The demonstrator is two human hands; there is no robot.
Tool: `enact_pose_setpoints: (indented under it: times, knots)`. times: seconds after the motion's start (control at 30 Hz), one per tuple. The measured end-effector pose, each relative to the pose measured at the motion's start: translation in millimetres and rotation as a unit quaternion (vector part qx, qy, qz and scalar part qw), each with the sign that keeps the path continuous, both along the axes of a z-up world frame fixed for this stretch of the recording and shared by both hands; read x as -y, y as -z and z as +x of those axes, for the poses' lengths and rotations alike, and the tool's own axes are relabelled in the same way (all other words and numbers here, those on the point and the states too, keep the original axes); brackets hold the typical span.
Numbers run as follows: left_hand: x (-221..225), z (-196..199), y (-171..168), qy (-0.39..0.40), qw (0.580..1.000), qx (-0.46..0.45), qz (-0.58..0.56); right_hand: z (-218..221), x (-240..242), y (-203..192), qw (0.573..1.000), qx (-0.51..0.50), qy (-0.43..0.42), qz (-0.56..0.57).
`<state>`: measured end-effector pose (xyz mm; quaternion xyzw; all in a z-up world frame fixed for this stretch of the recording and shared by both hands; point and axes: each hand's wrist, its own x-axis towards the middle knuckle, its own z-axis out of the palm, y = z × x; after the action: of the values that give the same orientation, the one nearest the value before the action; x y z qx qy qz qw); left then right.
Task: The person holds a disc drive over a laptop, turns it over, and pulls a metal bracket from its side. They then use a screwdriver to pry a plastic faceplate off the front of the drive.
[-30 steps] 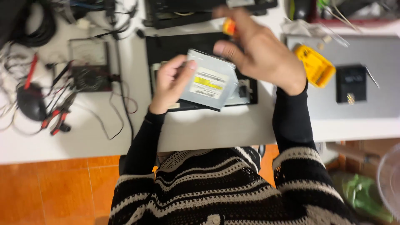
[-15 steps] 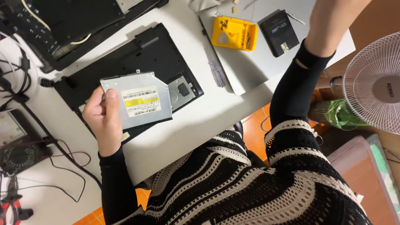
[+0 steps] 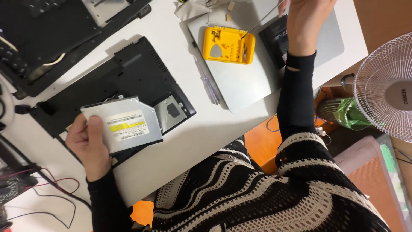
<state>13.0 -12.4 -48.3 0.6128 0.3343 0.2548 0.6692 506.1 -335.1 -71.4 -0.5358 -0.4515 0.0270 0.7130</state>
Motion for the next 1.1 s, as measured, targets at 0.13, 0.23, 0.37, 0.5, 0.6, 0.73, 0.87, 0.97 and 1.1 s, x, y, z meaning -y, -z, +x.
enact_pose_setpoints:
  times: [0.13, 0.23, 0.37, 0.5, 0.6, 0.73, 0.87, 0.97, 1.1]
  knots:
    - [0.9, -4.1, 2.4, -0.009, 1.000, -0.016, -0.001, -17.0, -11.8, -15.5, 0.998, -0.020, 0.055, -0.005]
    - [-0.4, -10.1, 8.6, -0.014, 1.000, -0.027, -0.005, -37.0, -28.2, -39.8, 0.997, -0.005, 0.071, -0.037]
    - [0.4, -11.9, 8.5, -0.016, 0.999, -0.048, -0.003, -60.4, -44.4, -60.8, 0.993, -0.014, 0.078, -0.091]
    - [0.2, -20.3, 18.4, -0.018, 0.997, -0.077, 0.011, -69.4, -50.2, -64.8, 0.990, -0.034, 0.076, -0.117]
    - [3.2, -10.5, 8.1, -0.013, 0.997, -0.073, 0.014, -60.9, -41.7, -49.7, 0.990, -0.048, 0.066, -0.112]
    - [3.7, -10.2, 6.8, -0.013, 0.997, -0.069, 0.022, -63.7, -48.0, -56.8, 0.989, -0.026, 0.074, -0.121]
    - [2.2, -5.6, 5.9, -0.012, 0.998, -0.063, 0.016, -61.9, -42.1, -51.0, 0.989, -0.033, 0.075, -0.124]
    - [4.8, 0.4, 0.3, -0.010, 0.998, -0.061, 0.008, -61.5, -42.3, -51.7, 0.991, -0.041, 0.068, -0.109]
    - [4.3, 6.4, 0.3, 0.005, 0.999, -0.030, 0.016, -69.5, -57.2, -65.0, 0.993, -0.008, 0.075, -0.086]
